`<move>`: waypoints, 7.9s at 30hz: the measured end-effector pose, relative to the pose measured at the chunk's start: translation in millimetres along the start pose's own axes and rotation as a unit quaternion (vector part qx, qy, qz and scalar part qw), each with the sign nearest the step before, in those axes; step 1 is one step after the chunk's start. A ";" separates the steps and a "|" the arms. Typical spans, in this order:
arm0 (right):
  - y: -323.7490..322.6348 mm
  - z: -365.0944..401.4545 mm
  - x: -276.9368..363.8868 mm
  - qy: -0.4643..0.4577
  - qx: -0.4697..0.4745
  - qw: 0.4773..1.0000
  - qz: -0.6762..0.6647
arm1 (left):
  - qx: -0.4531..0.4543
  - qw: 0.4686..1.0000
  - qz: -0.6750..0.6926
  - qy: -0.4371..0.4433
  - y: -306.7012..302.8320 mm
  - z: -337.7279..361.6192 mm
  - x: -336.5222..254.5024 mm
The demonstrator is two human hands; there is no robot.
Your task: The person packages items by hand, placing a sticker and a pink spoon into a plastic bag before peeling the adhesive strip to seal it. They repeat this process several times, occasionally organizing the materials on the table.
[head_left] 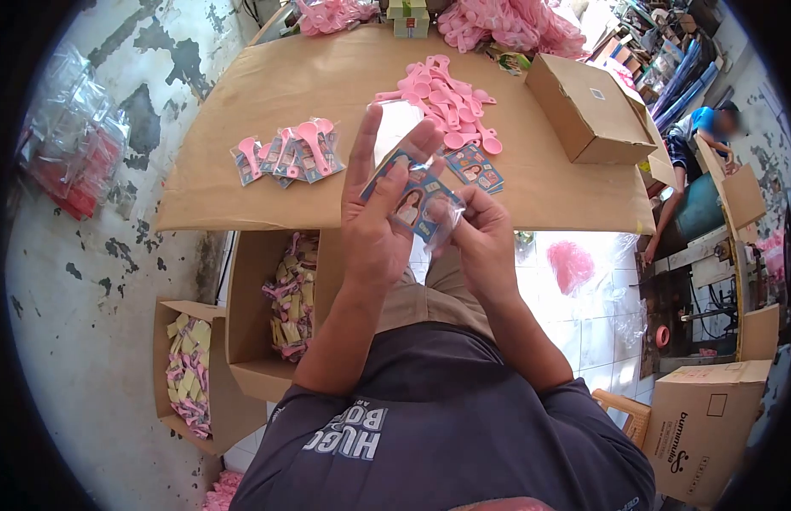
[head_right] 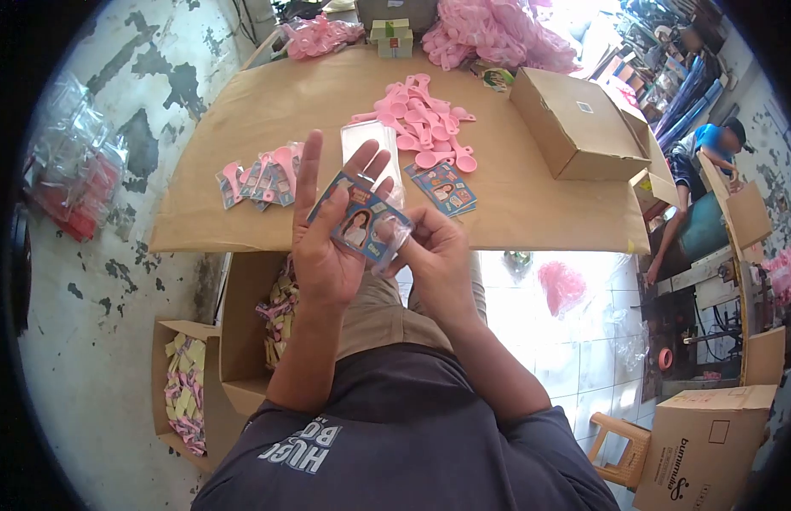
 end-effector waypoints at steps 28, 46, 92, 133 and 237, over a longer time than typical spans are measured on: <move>-53.0 -56.7 31.4 -0.234 0.103 0.875 0.411 | -0.154 0.978 0.137 -0.018 -71.1 -26.5 1.9; -156.6 -167.2 6.3 -0.111 0.299 0.620 0.716 | -0.180 0.979 0.096 -0.001 -96.1 -19.3 1.1; -39.6 -17.8 8.9 -0.340 0.196 0.822 0.412 | -0.064 0.964 0.200 -0.163 -51.5 -24.9 44.9; -18.5 -56.0 26.0 -0.430 0.071 0.729 0.528 | -0.095 0.871 -0.471 -0.099 -10.3 4.1 20.3; -426.2 240.0 -120.9 0.511 0.087 0.594 0.616 | -0.019 0.587 -0.809 0.011 -180.8 -35.2 -86.0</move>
Point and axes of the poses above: each hand's wrist, its own z-axis away from the middle knuckle, its own y-axis out of the palm, x = y × z, the point moved 3 cm from there along -z, towards the middle knuckle, and after that the axes turned 14 degrees about -y, right-handed, at the moved point
